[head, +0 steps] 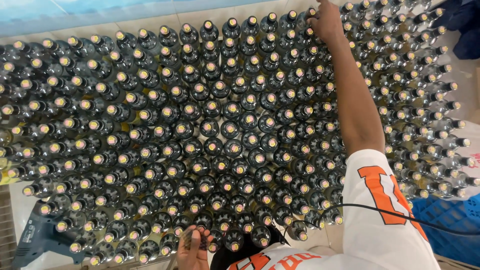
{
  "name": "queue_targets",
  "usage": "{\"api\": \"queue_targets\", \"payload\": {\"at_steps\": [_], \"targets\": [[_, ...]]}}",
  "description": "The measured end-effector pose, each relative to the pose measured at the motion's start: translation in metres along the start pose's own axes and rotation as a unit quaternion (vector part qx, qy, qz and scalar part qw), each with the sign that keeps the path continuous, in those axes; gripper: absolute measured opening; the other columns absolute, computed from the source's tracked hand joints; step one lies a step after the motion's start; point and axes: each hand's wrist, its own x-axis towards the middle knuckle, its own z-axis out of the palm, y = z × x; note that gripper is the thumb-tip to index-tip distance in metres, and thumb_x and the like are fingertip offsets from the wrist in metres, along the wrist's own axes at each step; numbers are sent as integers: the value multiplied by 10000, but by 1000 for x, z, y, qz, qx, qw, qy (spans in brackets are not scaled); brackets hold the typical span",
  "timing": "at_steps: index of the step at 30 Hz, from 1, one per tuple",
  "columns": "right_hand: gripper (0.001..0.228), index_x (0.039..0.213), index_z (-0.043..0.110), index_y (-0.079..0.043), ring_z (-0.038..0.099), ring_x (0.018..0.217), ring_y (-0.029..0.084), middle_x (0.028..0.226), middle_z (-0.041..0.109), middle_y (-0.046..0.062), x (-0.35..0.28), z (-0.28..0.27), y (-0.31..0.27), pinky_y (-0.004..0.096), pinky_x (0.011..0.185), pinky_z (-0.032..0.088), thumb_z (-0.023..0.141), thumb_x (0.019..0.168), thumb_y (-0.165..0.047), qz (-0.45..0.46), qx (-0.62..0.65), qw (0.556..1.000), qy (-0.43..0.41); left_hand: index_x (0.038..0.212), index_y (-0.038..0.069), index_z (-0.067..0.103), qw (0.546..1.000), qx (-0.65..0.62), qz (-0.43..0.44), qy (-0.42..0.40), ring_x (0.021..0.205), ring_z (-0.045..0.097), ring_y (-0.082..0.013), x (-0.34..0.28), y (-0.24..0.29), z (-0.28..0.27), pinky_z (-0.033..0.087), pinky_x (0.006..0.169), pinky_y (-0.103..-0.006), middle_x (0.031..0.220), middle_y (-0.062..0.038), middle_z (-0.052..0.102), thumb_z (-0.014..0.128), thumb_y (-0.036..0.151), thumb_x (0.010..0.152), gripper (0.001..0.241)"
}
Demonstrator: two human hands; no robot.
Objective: Using a handheld heat gun to shrink-wrap plastic seals onto the caps of a large batch of bottles arranged on a table.
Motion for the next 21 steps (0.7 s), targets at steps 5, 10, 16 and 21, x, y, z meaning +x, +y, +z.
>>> {"api": "queue_targets", "payload": {"at_steps": [5,10,16,21], "targets": [[193,1239,724,53,749,932,285,1091,771,185,-97,-54,-139,384,798,640,700,1047,49,-124,4,989,84,1178,-29,649,996,-15,37,-78,980,692,-429,-43,36,83,597,871,-549,1085,-249,692,739,102,986,249],[305,1258,771,12,786,879,348,1002,778,219,-257,-97,-329,467,819,652,753,1040,-201,10,378,876,-298,1109,1,706,967,25,110,-230,919,759,-291,-80,61,152,696,820,-469,988,-149,709,780,206,1038,230],[538,1289,747,5,781,918,255,1017,705,144,-347,-82,-363,428,854,682,976,828,-153,92,534,800,-258,1136,-11,668,941,74,128,-305,1019,748,-308,-87,50,167,702,897,-518,1053,-174,678,730,231,1082,256],[467,1223,766,35,779,852,244,930,763,171,-369,-76,-359,410,811,657,973,820,-79,162,564,763,-270,1101,-5,663,940,78,73,-325,993,735,-285,-110,54,161,704,874,-477,1056,-174,682,751,270,1062,291]]}}
